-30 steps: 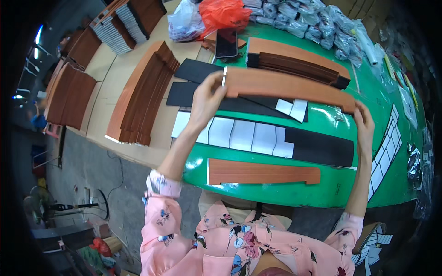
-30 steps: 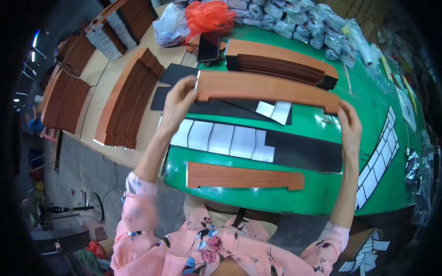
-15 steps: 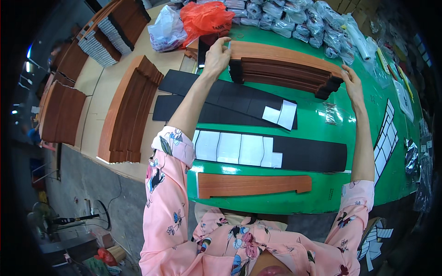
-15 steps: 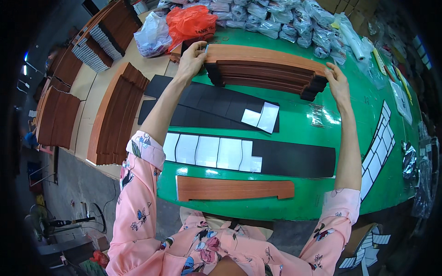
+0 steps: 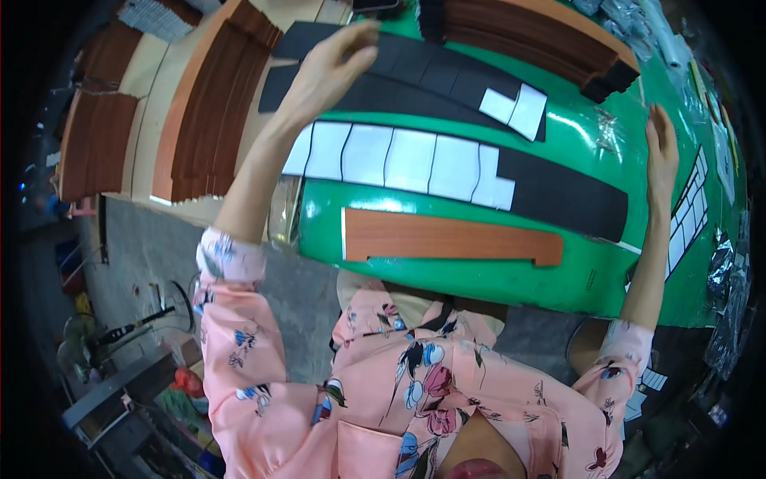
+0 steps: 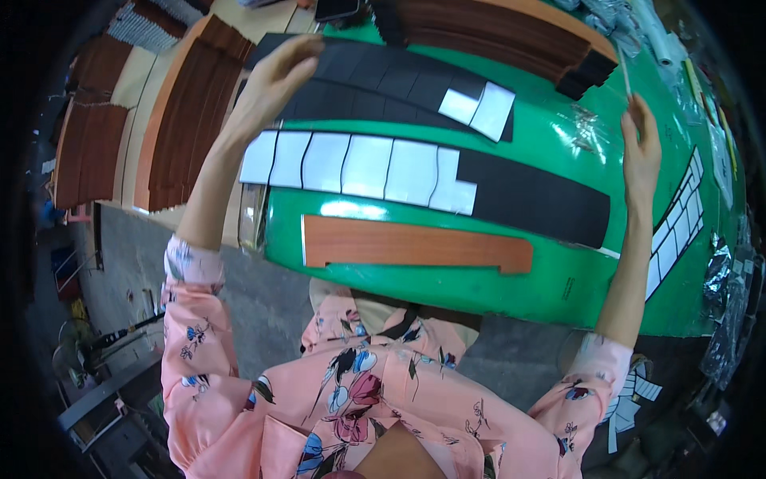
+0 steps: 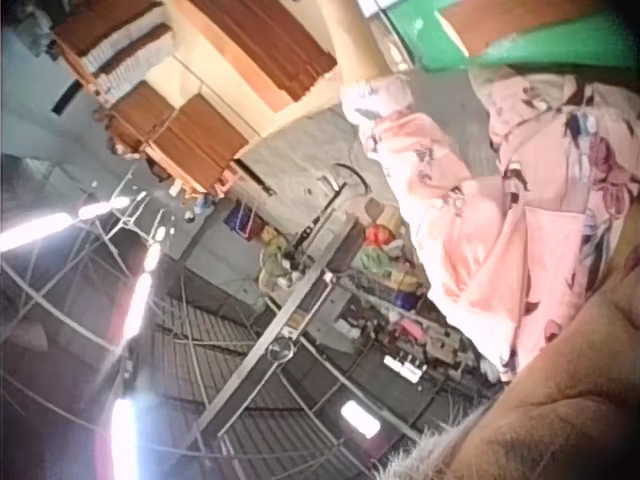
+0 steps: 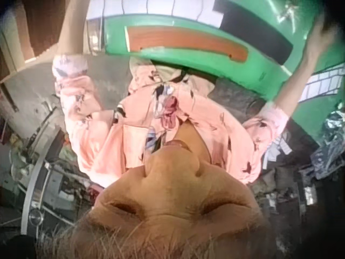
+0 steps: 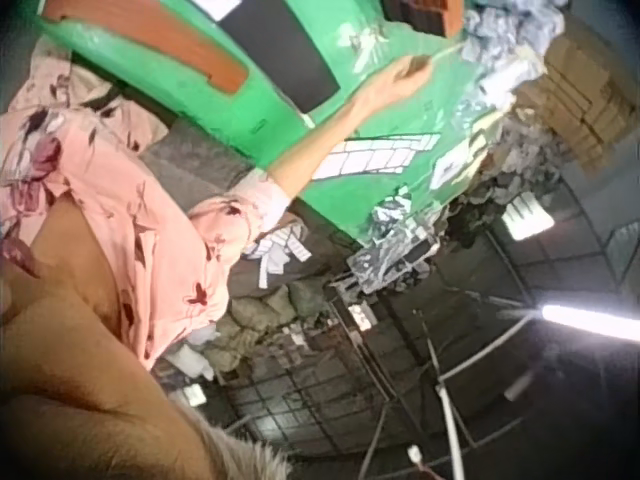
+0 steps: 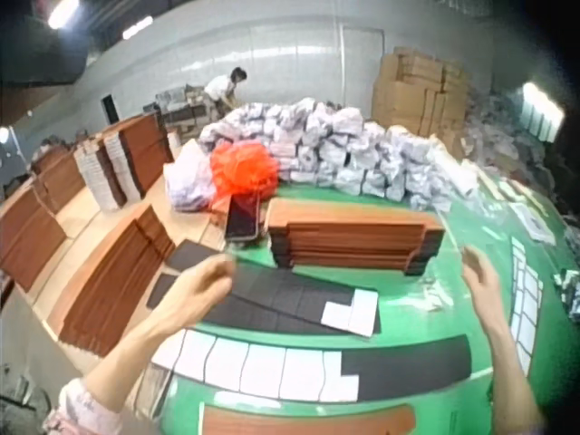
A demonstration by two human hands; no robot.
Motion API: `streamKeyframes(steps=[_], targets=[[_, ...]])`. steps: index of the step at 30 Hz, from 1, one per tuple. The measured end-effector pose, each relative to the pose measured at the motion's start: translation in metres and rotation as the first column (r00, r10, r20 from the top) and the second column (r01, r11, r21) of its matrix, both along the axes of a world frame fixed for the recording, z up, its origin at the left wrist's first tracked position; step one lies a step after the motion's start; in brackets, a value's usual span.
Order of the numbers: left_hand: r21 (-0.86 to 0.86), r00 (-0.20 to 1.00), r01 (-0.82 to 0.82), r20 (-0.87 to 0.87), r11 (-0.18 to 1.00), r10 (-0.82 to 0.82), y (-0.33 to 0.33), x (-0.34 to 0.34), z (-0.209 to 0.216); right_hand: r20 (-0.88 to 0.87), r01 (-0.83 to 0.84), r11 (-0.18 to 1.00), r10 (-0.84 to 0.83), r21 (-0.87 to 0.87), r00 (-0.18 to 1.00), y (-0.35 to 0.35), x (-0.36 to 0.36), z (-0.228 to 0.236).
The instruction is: Applying black adhesive foam strips to curved wooden furniture components on a work table.
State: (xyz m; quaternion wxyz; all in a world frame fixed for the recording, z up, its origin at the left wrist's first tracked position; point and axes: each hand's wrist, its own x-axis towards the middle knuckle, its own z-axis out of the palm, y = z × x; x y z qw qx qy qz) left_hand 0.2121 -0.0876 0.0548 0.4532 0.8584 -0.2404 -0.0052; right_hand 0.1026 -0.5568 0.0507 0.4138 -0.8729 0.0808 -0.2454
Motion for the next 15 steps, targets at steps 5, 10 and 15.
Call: streamKeyframes(steps=[5,10,15], targets=[[0.183,0.926,-0.08,-0.351,0.98,0.141,0.069,-0.142,-0.039,-0.313,-0.081,0.997,0.07,-0.02,0.947,0.056,-0.125,-0.051],[0.168,0.859,-0.28,-0.395,0.945,0.325,0.063,-0.232,-0.059,-0.399,-0.083,0.996,0.062,-0.038,0.915,0.105,-0.198,-0.077],[0.047,0.867,-0.325,-0.384,0.945,0.317,0.054,-0.258,-0.067,-0.455,-0.059,0.998,0.064,0.025,0.888,0.128,-0.205,-0.076]])
